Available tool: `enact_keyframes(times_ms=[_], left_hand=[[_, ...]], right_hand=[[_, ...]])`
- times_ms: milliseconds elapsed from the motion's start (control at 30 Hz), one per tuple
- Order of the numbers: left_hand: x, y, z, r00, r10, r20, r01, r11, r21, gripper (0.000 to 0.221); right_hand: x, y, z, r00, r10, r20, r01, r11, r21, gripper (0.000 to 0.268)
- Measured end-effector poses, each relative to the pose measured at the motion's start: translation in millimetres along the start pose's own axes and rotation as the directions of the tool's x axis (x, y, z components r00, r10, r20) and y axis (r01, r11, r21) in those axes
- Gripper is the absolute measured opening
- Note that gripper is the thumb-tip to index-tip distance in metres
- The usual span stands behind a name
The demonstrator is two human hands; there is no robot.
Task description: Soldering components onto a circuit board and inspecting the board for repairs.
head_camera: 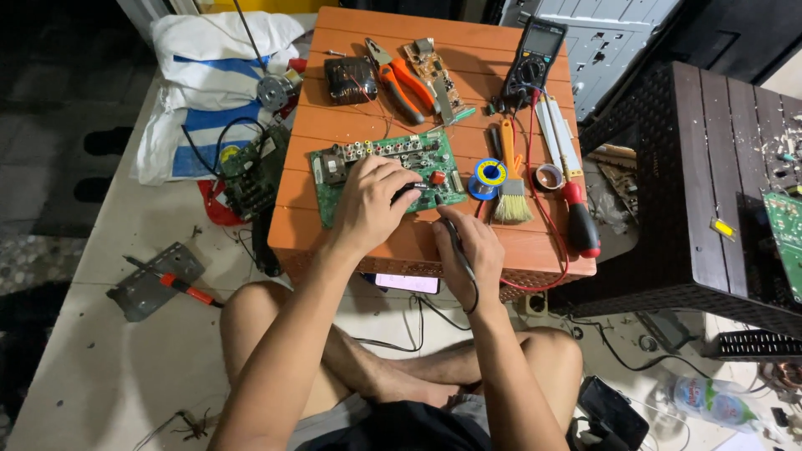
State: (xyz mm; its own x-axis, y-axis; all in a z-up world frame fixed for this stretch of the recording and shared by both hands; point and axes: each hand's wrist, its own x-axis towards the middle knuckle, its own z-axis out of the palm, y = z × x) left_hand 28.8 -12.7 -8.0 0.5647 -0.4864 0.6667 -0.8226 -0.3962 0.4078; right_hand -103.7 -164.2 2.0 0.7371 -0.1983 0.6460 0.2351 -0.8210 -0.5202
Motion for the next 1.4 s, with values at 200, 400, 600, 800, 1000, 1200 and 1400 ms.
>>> enact_keyframes(times_ms=[200,400,600,800,1000,1200,1400], left_hand=[[0,-2,2,1.0,0.0,0.004,0.0,1.0,-0.004,0.018],[-1,-2,3,1.0,-0.014,0.023,0.014,1.0,0.008,0.019],[0,-2,2,0.999,-0.016,0.041,0.015,1.0,0.014,0.021],[0,3,-2,0.998,-0.031,0.051,0.031,1.0,0.0,0.021],[-1,0,0,0.999,-0.029,0.032,0.029,1.0,-0.006,0.027],[-1,-3,1,1.0,-0.006,0.029,0.005,1.0,0.021,0.03],[2,18,-11,0.972,0.134,-0.193,-0.134,0.991,0.01,0.042]], right_hand=[[-2,-1,7,0.999,-0.012,-0.048,0.012,1.0,-0.013,0.021],[-2,-6,5,0.997,0.065,-0.036,-0.065,0.998,-0.007,0.021],[-1,-13,1,0.993,0.111,-0.032,-0.11,0.994,0.026,0.02],[-1,-10,-1,0.988,0.153,-0.019,-0.151,0.986,0.075,0.019],[-4,-9,-2,0.978,0.205,-0.029,-0.197,0.964,0.178,0.019],[-9,-1,-1,0.992,0.104,-0.077,-0.089,0.98,0.18,0.016],[-33,-13,-31,0.932,-0.145,-0.331,0.199,0.97,0.138,0.03]])
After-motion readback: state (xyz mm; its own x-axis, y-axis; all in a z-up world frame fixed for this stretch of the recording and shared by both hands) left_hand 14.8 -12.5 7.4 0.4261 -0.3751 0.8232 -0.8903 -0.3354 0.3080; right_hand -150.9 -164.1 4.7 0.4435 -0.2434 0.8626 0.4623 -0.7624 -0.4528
